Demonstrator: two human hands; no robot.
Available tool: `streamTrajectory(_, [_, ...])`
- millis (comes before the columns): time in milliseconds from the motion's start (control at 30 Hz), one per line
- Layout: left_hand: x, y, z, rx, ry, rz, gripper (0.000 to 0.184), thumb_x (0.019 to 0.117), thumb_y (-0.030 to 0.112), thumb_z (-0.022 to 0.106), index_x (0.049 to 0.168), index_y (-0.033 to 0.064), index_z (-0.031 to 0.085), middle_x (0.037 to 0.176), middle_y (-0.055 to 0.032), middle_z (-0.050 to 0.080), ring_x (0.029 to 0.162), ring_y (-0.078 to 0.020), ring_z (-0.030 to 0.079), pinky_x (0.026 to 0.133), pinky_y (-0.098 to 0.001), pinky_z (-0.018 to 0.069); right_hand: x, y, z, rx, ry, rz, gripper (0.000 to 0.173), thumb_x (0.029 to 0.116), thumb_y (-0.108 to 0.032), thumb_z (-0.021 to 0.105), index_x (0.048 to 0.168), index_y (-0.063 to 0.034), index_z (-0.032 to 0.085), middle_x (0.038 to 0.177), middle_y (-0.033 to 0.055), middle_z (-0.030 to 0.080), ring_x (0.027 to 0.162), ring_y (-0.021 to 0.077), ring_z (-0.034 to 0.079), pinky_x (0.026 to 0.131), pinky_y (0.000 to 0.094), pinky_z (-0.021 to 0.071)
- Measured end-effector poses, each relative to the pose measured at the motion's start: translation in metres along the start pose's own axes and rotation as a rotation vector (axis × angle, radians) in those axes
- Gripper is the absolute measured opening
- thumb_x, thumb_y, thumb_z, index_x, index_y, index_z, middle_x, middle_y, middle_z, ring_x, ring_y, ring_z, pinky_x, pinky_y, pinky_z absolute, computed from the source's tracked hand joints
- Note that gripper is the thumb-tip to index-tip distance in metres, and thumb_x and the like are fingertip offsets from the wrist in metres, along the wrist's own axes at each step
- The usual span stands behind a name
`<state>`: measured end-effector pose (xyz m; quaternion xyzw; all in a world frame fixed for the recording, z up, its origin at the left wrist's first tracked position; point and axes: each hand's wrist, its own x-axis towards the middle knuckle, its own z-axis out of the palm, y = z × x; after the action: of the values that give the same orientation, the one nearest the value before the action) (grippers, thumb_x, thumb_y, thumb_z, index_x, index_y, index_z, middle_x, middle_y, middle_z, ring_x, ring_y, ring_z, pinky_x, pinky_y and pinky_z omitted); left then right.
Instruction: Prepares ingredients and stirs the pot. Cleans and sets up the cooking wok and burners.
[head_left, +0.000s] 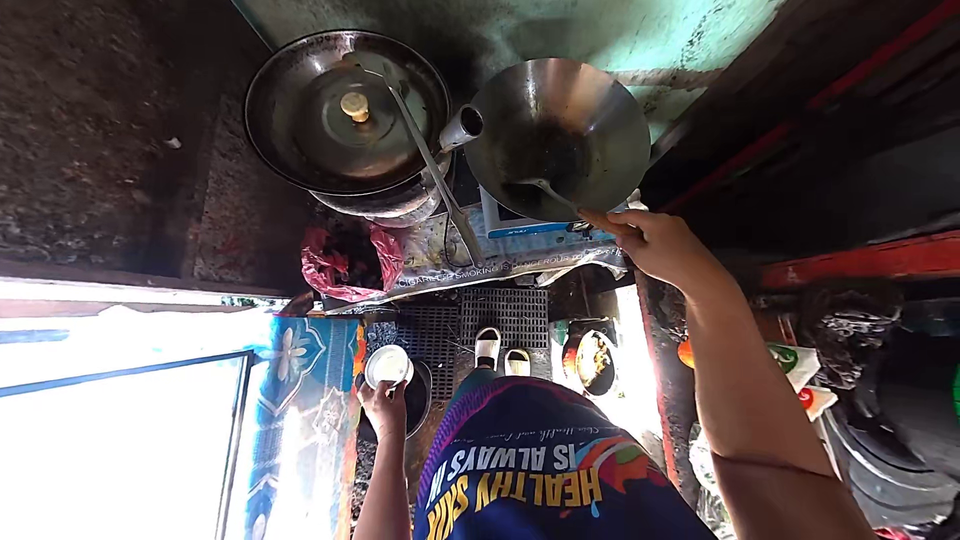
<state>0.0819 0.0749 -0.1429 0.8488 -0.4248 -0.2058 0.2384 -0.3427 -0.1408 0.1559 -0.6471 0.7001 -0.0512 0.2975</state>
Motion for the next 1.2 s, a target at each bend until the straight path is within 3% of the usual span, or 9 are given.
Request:
streamTrajectory(167, [0.002,0.000,0.003,0.006,-0.009,0.020,0.022,0.0808,0.003,0.084,0.095,-0.0084,0.072,0.136,-0.0412,0.048,0.133,-0.0520,0.045,0.111,-0.0541,0.0395,0.030,-0.012,0.017,-0.161,0.001,0.147,0.044,0.1063,-0.009,0.048,0.149,-0.0162,0.054,0.129,0.0262,0.066,0.119,0.0480,0.064,0.094,0.0683,0.0493])
streamTrajectory(333, [0.000,0.004,0.002,0.006,0.003,0.023,0.021,0.0815,0.004,0.083,0.095,-0.0082,0.072,0.135,-0.0409,0.049,0.132,-0.0513,0.046,0.111,-0.0534,0.0397,-0.027,-0.012,-0.016,-0.346,0.083,0.147,0.051,0.1036,-0.006,0.055,0.149,-0.0285,0.056,0.113,0.0282,0.070,0.103,0.0517,0.067,0.077,0.0700,0.0505])
streamTrajectory(500, [-0.001,0.004,0.007,-0.007,-0.004,0.038,0.022,0.0809,0.003,0.084,0.095,-0.0090,0.072,0.135,-0.0411,0.049,0.131,-0.0511,0.046,0.111,-0.0531,0.0399,-0.005,-0.006,-0.014,-0.382,-0.005,0.229,0.065,0.1025,-0.005,0.054,0.158,-0.0369,0.042,0.121,0.0281,0.067,0.110,0.0502,0.066,0.082,0.0683,0.0508])
streamTrajectory(800, [0.004,0.022,0.009,-0.043,-0.003,0.132,0.018,0.0804,0.001,0.083,0.092,-0.0077,0.073,0.136,-0.0417,0.048,0.133,-0.0514,0.046,0.111,-0.0531,0.0401,-0.016,-0.018,-0.017,-0.346,-0.028,0.215,0.057,0.1033,-0.006,0.054,0.154,-0.0310,0.049,0.116,0.0266,0.070,0.108,0.0494,0.067,0.083,0.0672,0.0509])
streamTrajectory(967, [0.003,0.050,0.001,-0.023,0.035,0.318,0.010,0.0782,-0.001,0.082,0.085,-0.0036,0.075,0.143,-0.0424,0.044,0.137,-0.0562,0.041,0.115,-0.0558,0.0368,0.030,-0.006,0.008,-0.243,0.016,0.214,0.059,0.1041,-0.008,0.051,0.158,-0.0311,0.043,0.123,0.0290,0.067,0.114,0.0520,0.064,0.089,0.0703,0.0491])
streamTrajectory(1100, [0.003,0.069,-0.007,-0.031,0.031,0.504,0.008,0.0766,0.000,0.082,0.082,-0.0019,0.076,0.141,-0.0413,0.049,0.133,-0.0605,0.044,0.112,-0.0637,0.0359,0.045,0.013,0.011,0.129,0.239,0.125,0.040,0.1118,-0.017,0.039,0.147,-0.0061,0.054,0.126,0.0303,0.065,0.116,0.0459,0.064,0.098,0.0637,0.0485])
streamTrajectory(1133, [0.002,0.076,-0.008,-0.048,0.017,0.535,0.006,0.0768,-0.002,0.080,0.081,-0.0025,0.076,0.140,-0.0405,0.050,0.133,-0.0610,0.044,0.111,-0.0647,0.0357,0.043,0.021,0.007,0.289,0.292,0.151,0.041,0.1122,-0.019,0.037,0.145,-0.0036,0.055,0.122,0.0265,0.066,0.106,0.0379,0.066,0.092,0.0554,0.0512])
streamTrajectory(1167, [0.000,0.081,-0.010,-0.058,0.001,0.562,0.005,0.0776,-0.001,0.079,0.080,-0.0021,0.075,0.140,-0.0392,0.052,0.133,-0.0606,0.044,0.112,-0.0645,0.0361,0.041,0.031,0.006,0.444,0.358,0.191,0.041,0.1119,-0.021,0.036,0.142,-0.0043,0.057,0.105,0.0181,0.065,0.080,0.0249,0.061,0.071,0.0425,0.0501])
streamTrajectory(1200, [0.000,0.086,-0.011,-0.070,-0.013,0.580,0.004,0.0776,-0.001,0.078,0.080,-0.0018,0.075,0.139,-0.0384,0.052,0.134,-0.0601,0.044,0.112,-0.0641,0.0364,0.037,0.039,0.007,0.613,0.405,0.249,0.039,0.1121,-0.024,0.034,0.140,-0.0093,0.057,0.085,0.0042,0.055,0.057,0.0101,0.045,0.051,0.0263,0.0388])
